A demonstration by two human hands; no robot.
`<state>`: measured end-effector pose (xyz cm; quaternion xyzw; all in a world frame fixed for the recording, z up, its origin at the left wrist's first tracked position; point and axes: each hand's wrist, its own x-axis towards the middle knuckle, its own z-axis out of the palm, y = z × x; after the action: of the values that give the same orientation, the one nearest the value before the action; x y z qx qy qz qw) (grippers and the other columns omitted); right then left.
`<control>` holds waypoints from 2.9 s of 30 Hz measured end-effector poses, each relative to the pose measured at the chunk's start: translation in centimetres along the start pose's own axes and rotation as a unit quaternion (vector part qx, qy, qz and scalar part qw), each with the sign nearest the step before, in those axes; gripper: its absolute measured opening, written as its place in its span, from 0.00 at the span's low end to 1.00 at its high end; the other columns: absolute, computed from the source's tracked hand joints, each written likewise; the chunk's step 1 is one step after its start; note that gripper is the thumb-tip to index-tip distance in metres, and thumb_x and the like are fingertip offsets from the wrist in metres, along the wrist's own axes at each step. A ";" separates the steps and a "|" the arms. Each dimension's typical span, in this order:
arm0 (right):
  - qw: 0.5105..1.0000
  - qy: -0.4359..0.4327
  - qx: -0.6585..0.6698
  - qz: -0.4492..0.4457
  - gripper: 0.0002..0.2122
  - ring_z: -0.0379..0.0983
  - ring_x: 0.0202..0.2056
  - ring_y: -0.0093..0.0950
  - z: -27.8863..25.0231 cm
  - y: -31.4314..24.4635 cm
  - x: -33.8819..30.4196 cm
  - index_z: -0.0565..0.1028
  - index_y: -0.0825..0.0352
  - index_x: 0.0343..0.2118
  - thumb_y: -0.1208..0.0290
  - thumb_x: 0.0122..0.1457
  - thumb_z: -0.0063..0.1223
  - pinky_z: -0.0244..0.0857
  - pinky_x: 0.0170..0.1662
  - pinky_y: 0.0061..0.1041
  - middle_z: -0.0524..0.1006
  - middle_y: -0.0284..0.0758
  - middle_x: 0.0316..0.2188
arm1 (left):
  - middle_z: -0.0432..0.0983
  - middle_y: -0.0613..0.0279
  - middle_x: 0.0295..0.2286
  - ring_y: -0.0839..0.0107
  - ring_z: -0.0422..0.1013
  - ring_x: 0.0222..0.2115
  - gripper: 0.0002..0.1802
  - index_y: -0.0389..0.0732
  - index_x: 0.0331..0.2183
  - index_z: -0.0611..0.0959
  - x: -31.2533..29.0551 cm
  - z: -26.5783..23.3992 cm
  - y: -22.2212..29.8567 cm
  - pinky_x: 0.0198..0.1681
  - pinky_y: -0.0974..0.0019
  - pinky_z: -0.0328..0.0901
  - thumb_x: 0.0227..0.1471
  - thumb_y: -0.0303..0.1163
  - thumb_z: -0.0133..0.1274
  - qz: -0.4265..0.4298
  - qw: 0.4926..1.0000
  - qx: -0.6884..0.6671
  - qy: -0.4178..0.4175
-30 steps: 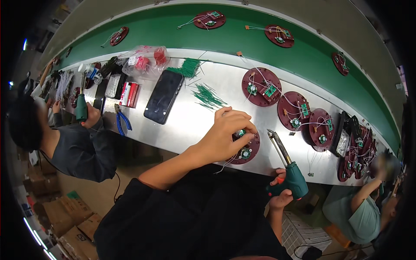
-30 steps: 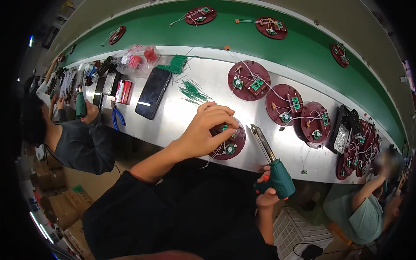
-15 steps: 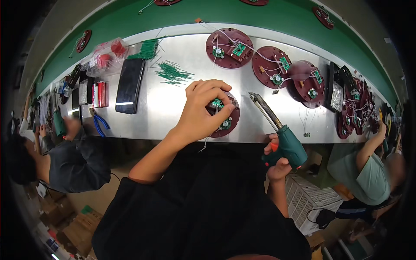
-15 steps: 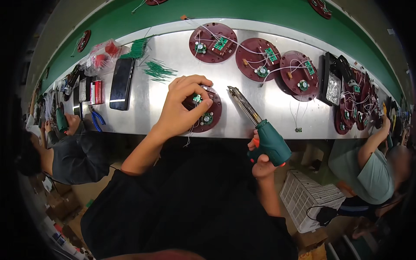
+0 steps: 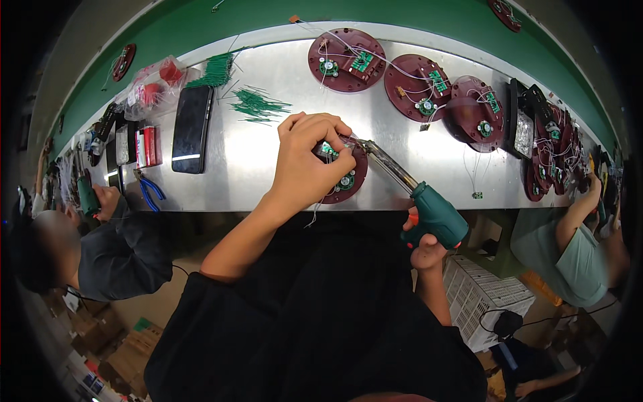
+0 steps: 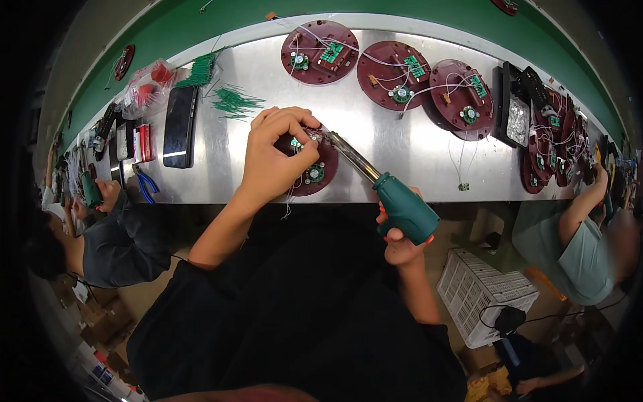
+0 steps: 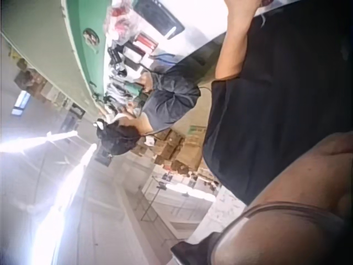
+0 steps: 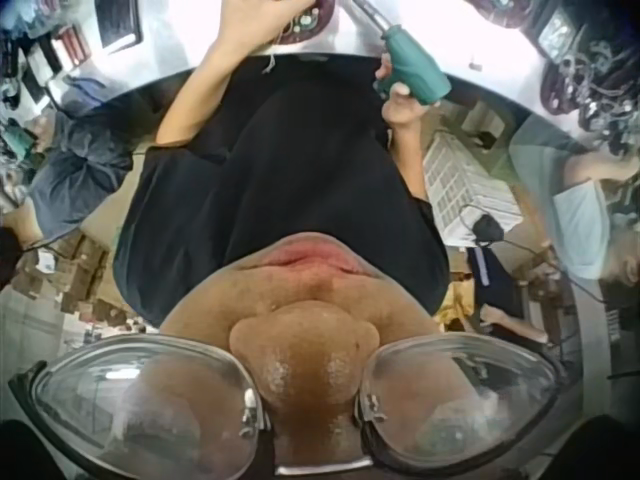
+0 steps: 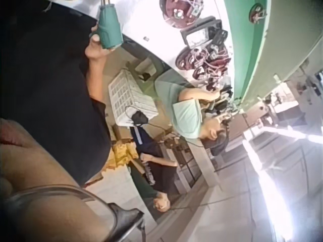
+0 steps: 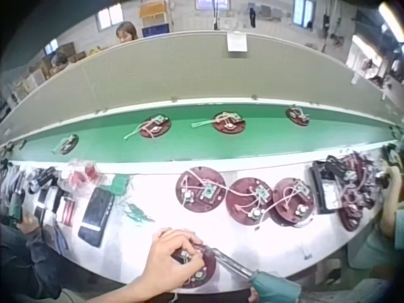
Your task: Soldering wires and components onto small green circuit boards on an assembly line.
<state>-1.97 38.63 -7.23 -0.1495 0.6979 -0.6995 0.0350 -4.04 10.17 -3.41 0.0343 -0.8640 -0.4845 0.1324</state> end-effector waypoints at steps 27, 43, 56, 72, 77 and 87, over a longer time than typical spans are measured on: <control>0.998 0.022 -0.052 -0.010 0.41 0.76 0.29 0.25 -0.1 -0.1 0.0 0.78 0.77 0.50 0.30 0.68 0.45 0.71 0.34 0.24 0.81 0.43 0.45 | 0.82 0.68 0.35 0.66 0.76 0.42 0.10 0.44 0.22 0.77 0.3 0.9 0.0 0.63 0.54 0.53 0.39 0.27 0.64 0.008 0.999 0.014 0.037; 0.999 0.012 -0.049 -0.013 0.39 0.76 0.29 0.25 -0.1 -0.3 0.1 0.78 0.77 0.50 0.32 0.69 0.46 0.71 0.35 0.25 0.81 0.42 0.44 | 0.84 0.66 0.37 0.65 0.77 0.42 0.08 0.43 0.24 0.77 0.5 0.4 0.6 0.65 0.54 0.55 0.42 0.26 0.63 -0.007 1.000 0.029 0.005; 0.999 0.046 -0.013 -0.021 0.37 0.78 0.28 0.23 0.5 -1.3 1.3 0.81 0.76 0.49 0.36 0.66 0.57 0.71 0.31 0.23 0.84 0.38 0.38 | 0.65 0.53 0.65 0.43 0.58 0.69 0.43 0.48 0.53 0.76 -2.2 -3.8 3.6 0.70 0.39 0.49 0.34 0.39 0.79 0.057 0.957 0.183 -0.216; 0.998 0.053 0.004 -0.046 0.38 0.76 0.26 0.23 -0.1 0.7 0.7 0.75 0.77 0.57 0.36 0.70 0.49 0.68 0.28 0.23 0.82 0.40 0.40 | 0.78 0.50 0.52 0.48 0.74 0.56 0.41 0.49 0.54 0.81 20.9 -13.3 -4.4 0.54 0.43 0.67 0.44 0.63 0.71 -0.085 0.902 0.424 0.013; 0.995 0.087 0.049 -0.013 0.35 0.75 0.25 0.20 0.9 -0.9 1.1 0.79 0.77 0.47 0.38 0.65 0.61 0.67 0.27 0.20 0.80 0.32 0.27 | 0.72 0.43 0.60 0.45 0.67 0.63 0.62 0.50 0.68 0.72 29.8 -6.9 -7.6 0.65 0.39 0.59 0.41 0.78 0.66 -0.056 0.876 0.479 0.005; 0.995 0.086 -0.012 -0.055 0.38 0.74 0.22 0.23 1.2 -1.4 1.4 0.78 0.78 0.54 0.35 0.70 0.49 0.68 0.27 0.24 0.81 0.40 0.34 | 0.71 0.45 0.59 0.43 0.67 0.61 0.65 0.46 0.66 0.71 36.0 -0.8 -9.0 0.63 0.41 0.59 0.35 0.77 0.70 0.004 0.921 0.391 -0.001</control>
<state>-2.81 37.12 -5.68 -0.1275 0.6973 -0.7023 -0.0657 -39.08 -2.02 -3.62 0.0796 -0.9849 -0.1079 0.1099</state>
